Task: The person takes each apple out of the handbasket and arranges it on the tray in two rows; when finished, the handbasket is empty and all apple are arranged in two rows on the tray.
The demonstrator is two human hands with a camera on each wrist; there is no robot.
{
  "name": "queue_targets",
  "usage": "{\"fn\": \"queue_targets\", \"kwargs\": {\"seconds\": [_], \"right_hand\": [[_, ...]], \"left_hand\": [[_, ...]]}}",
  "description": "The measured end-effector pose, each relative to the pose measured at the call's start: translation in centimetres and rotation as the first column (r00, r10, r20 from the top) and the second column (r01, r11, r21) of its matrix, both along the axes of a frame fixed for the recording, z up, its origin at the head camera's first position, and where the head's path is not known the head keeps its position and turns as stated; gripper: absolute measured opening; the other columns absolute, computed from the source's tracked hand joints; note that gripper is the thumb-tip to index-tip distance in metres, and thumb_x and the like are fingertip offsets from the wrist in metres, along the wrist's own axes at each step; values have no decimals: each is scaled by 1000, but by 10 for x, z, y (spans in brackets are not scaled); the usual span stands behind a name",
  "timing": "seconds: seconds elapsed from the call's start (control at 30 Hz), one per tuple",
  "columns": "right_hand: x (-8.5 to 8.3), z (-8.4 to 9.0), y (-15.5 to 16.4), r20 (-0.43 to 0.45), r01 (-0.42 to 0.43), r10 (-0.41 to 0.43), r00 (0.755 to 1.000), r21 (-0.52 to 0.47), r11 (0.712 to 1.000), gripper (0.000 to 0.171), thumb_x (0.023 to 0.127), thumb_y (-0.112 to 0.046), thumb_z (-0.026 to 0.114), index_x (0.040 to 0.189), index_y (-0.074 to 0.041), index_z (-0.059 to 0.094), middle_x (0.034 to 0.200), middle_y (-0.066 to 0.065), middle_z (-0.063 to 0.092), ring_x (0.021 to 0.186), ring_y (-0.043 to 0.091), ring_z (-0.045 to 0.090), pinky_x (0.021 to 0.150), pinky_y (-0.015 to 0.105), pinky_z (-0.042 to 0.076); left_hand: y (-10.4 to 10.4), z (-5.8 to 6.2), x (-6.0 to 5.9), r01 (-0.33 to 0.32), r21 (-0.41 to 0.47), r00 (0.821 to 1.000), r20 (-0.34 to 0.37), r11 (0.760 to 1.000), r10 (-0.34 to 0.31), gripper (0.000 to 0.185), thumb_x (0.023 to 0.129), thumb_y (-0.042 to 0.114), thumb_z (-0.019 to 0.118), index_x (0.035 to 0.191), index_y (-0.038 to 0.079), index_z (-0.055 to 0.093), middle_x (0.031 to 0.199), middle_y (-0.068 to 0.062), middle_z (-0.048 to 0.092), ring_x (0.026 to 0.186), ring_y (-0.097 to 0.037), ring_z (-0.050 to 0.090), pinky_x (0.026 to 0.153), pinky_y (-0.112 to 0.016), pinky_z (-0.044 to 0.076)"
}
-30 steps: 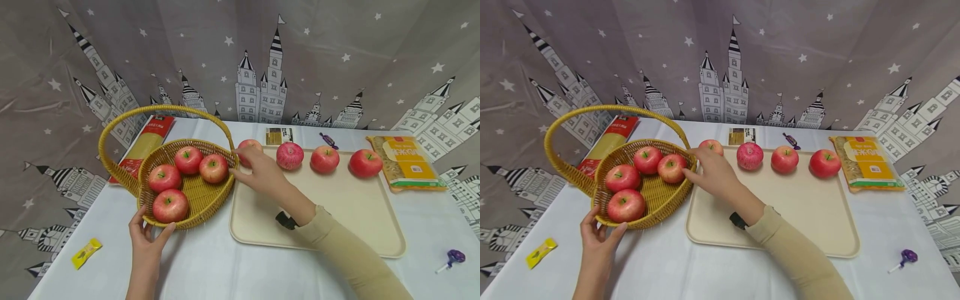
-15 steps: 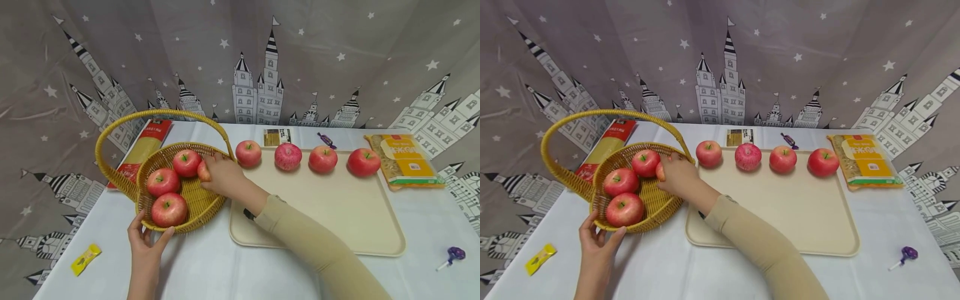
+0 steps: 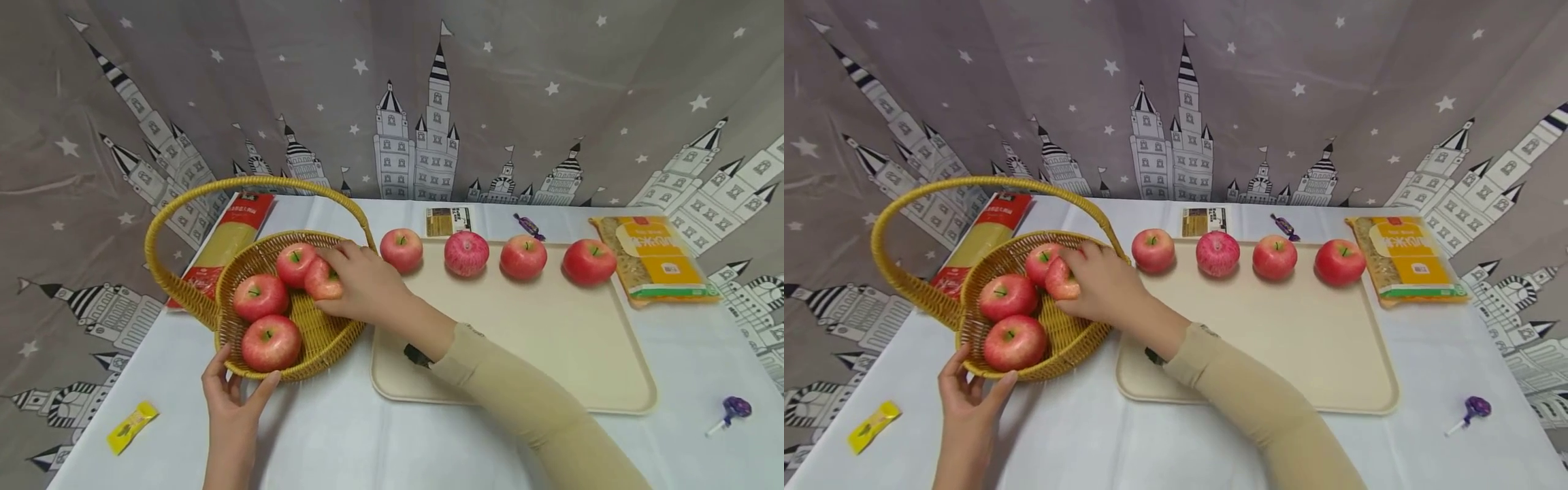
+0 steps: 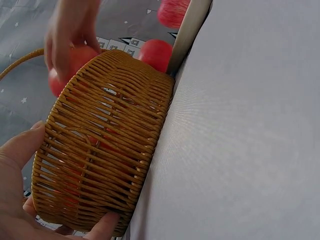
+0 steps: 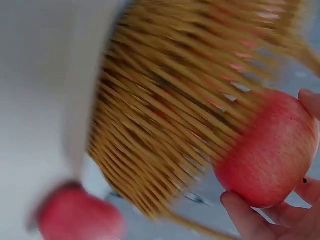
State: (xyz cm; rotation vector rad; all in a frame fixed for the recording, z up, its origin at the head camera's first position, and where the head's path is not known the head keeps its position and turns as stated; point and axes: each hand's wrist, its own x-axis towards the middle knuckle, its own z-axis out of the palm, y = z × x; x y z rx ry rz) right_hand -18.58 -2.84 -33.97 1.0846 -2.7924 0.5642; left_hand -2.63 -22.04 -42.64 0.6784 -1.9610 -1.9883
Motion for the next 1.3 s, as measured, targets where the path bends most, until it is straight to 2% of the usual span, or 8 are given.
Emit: {"fn": "queue_targets", "kwargs": {"seconds": [0.17,0.3,0.43,0.5,0.6,0.77,0.87,1.3], "right_hand": [[23,37,58,71,-7,16,997,-124,992,73,78,-52,73,140,-22,48,133,-1,50,116,16,50,90,34,49],[36,52,118,150,51,-22,988,-192,980,74,75,-50,79,138,-22,51,130,-5,53,116,13,47,89,36,50],[42,48,185,187,210,-181,966,-152,966,77,73,-52,80,137,-20,51,128,-2,54,115,19,48,85,43,53],[44,40,220,228,300,-270,936,-111,947,80,73,-53,79,138,-18,50,129,3,53,115,25,48,82,48,53],[46,23,273,307,437,-405,861,-38,899,87,74,-57,77,142,-13,44,133,12,49,116,34,44,81,56,52],[56,-7,339,396,550,-538,744,96,830,93,76,-59,73,142,-4,40,131,23,46,112,41,43,82,59,49],[56,-19,354,407,558,-561,721,138,818,94,77,-60,72,142,0,39,129,26,46,110,42,43,82,60,49],[49,-36,356,423,570,-597,682,204,796,100,76,-64,70,142,2,36,131,29,42,113,46,39,84,64,46]], "left_hand": [[2,1,-2,2,-3,1000,4,1000,-2,84,87,2,71,147,27,18,155,1,9,139,-18,16,106,-18,31],[1,2,-1,-8,0,1000,30,1000,8,84,87,5,71,148,29,17,156,2,7,141,-18,14,111,-22,26],[0,2,-1,-11,0,997,76,1000,11,84,87,11,72,147,32,16,156,6,5,143,-16,10,110,-23,29],[1,2,-1,-17,-1,997,72,1000,17,84,87,11,72,146,32,17,155,6,6,142,-15,12,109,-21,29],[2,1,-2,-20,4,999,41,1000,20,83,87,7,71,146,30,18,154,4,9,140,-16,15,108,-19,28],[3,0,-4,-17,6,999,47,1000,17,83,88,8,71,146,31,17,155,4,7,140,-14,14,110,-20,26],[1,0,-4,-20,10,998,52,1000,19,82,88,9,70,146,31,16,155,4,6,140,-13,13,110,-21,26],[2,0,-6,-29,-11,993,115,1000,30,85,88,15,71,147,33,13,157,7,2,144,-14,8,113,-26,23]]}}
